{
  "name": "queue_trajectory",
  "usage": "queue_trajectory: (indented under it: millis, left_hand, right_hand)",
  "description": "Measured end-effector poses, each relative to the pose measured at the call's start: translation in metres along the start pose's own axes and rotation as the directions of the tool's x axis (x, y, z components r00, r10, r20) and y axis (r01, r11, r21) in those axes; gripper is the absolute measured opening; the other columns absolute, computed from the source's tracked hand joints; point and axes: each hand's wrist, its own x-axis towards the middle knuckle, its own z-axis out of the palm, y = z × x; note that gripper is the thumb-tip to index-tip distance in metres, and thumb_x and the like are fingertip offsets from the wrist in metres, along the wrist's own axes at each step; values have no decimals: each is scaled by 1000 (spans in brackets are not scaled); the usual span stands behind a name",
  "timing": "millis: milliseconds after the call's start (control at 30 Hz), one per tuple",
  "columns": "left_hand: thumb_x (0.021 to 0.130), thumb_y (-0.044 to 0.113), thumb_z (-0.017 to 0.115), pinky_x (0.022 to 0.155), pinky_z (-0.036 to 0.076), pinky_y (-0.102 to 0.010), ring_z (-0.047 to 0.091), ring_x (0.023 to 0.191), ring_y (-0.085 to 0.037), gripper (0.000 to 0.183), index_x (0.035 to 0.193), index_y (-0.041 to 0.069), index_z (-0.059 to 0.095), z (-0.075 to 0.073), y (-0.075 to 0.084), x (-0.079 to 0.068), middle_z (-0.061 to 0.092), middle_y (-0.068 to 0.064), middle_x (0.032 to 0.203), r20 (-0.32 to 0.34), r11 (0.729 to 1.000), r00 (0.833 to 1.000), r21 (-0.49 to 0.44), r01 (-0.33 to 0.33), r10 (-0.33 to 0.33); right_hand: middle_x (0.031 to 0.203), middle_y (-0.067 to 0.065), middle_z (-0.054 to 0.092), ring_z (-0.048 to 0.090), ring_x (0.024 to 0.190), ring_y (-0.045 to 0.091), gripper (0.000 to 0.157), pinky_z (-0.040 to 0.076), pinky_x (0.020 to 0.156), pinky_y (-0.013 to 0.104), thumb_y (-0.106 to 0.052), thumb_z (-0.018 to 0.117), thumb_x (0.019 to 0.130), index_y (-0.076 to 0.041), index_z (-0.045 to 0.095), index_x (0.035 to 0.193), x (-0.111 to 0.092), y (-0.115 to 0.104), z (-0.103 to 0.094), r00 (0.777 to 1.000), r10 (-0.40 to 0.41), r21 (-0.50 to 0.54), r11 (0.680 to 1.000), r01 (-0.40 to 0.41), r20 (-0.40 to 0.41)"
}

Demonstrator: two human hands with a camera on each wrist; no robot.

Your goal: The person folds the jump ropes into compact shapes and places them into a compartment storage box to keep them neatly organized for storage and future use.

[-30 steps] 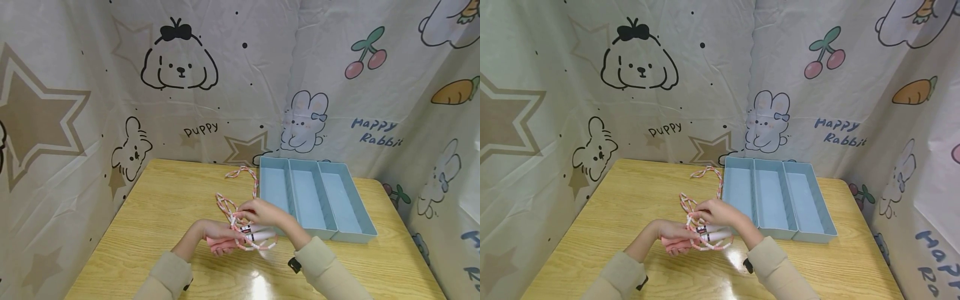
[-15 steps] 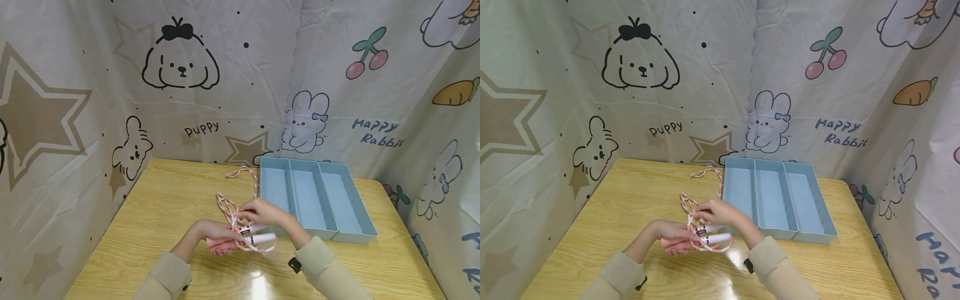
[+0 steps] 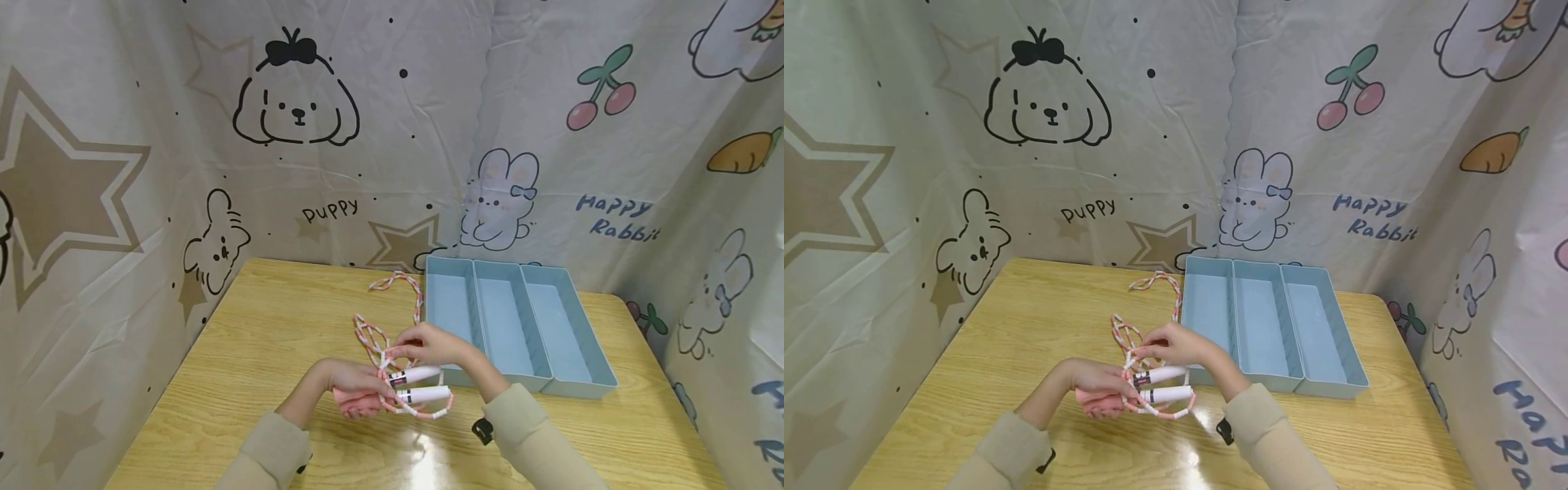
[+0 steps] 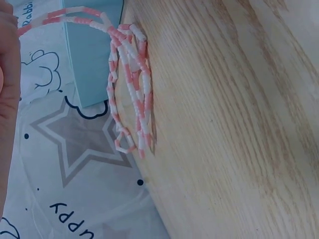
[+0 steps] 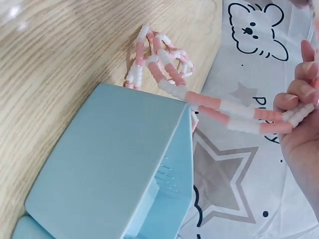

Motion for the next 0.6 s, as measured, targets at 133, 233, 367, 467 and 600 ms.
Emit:
queue_trajectory:
  millis: [133,233,367,467,600]
  left_hand:
    - [96,29,36,38,31,-19,34,36,-7,30,84,11,56,0,2,-2,46,1,50,2,1000,1000,15,24,-24]
    - [96,30,37,38,31,-19,35,37,-6,29,85,11,56,1,4,-5,45,2,50,8,1000,1000,21,15,-15]
    - [96,29,36,39,30,-19,33,37,-6,27,86,11,53,2,6,-9,41,3,49,28,1000,999,-1,-28,28]
    - [95,28,35,39,29,-19,33,37,-6,25,87,10,51,2,7,-12,40,4,50,27,998,998,-23,-58,58]
    - [93,28,37,39,30,-19,33,38,-5,23,84,10,48,1,8,-14,41,3,54,-4,997,997,-44,-71,71]
  right_hand:
    - [65,0,58,49,51,9,17,46,50,27,-17,54,92,-7,68,90,-1,5,0,1000,27,55,998,-27,10]
    - [62,7,55,42,49,3,18,40,48,22,-13,52,93,-3,66,86,-3,10,0,1000,26,82,996,-27,17]
    - [61,5,51,39,50,2,20,35,48,18,-10,51,93,0,64,83,-6,18,1,999,36,138,990,-37,9]
    - [64,-3,52,42,52,2,21,36,48,17,-13,51,94,-1,64,82,-9,21,2,999,55,200,978,-53,-3]
    - [70,-3,57,47,56,3,21,40,49,19,-12,51,93,2,65,86,-11,23,6,998,54,263,964,-44,-31]
